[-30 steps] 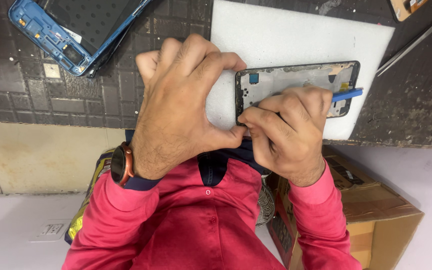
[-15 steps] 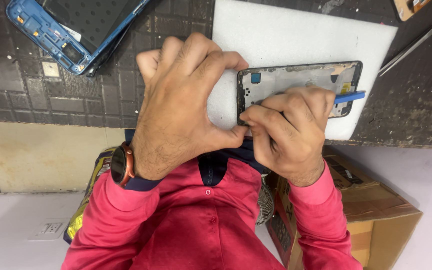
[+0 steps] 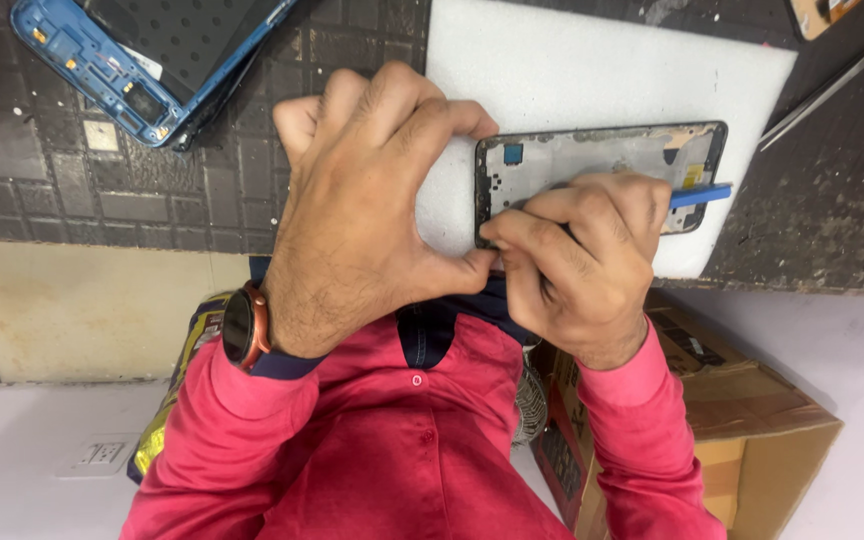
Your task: The person uses a utility knife and tweezers to carefully scrape and remove adhesive residue from the inner frame of a disassembled smartphone. They work methodically around the edges and corners of the frame, lifting small pieces of residue with the tweezers.
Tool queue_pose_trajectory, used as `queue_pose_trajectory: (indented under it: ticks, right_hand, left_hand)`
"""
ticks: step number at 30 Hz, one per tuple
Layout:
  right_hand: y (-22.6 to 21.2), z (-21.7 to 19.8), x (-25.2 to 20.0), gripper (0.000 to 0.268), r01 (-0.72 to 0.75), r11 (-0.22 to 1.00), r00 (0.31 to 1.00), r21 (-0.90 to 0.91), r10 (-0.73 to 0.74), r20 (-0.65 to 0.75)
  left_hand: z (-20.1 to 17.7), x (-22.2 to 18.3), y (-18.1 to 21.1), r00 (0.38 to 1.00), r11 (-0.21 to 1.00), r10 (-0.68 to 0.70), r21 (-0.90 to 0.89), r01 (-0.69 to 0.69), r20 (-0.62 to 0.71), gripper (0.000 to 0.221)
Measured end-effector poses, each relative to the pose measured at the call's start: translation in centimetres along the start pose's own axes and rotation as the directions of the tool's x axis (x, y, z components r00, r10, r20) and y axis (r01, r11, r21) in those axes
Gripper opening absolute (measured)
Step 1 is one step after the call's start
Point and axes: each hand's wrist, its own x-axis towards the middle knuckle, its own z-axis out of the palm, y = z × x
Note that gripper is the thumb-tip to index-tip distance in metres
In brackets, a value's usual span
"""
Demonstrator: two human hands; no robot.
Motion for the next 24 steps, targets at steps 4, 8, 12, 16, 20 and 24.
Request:
queue_pose_trajectory:
  ticks: [4,8,12,16,20,24]
  right_hand:
    - [-0.2,-0.3,0.4,0.023,-0.011,1.000,1.000,0.017,0.011,0.005]
    - [0.2,-0.6,0.5,0.021,0.047,0.998,0.998,0.032,-0.048,0.033]
    - [0.2,-0.6,0.4,0.022,0.046,0.998,0.999,0.034,-0.046,0.027]
    - [0.1,0.1,-0.5,0.021,0.012,0.999,0.993,0.030,-0.009,-0.118]
    - [0.4,0.2,-1.9,0.019,0.011,0.999,0.961,0.047,0.003,-0.278]
    - [0.6,-0.1,-2.6,0.017,0.052,0.996,0.888,0.072,-0.013,-0.459]
  left_hand:
    - [-0.2,0.2,0.1,1.000,1.000,0.004,0.017,-0.004,0.001,0.074]
    - [0.0,0.0,0.0,1.000,1.000,-0.005,0.028,0.005,0.008,0.072]
    - [0.2,0.0,0.0,1.000,0.999,-0.001,0.041,0.001,0.001,0.073]
    - [0.2,-0.1,0.0,1.000,0.999,0.012,0.041,-0.012,-0.007,0.072]
    - [0.1,-0.2,0.3,0.999,0.997,0.038,0.064,-0.037,-0.010,0.072]
    - [-0.5,0.3,1.1,0.996,0.990,0.088,0.109,-0.085,-0.016,0.075]
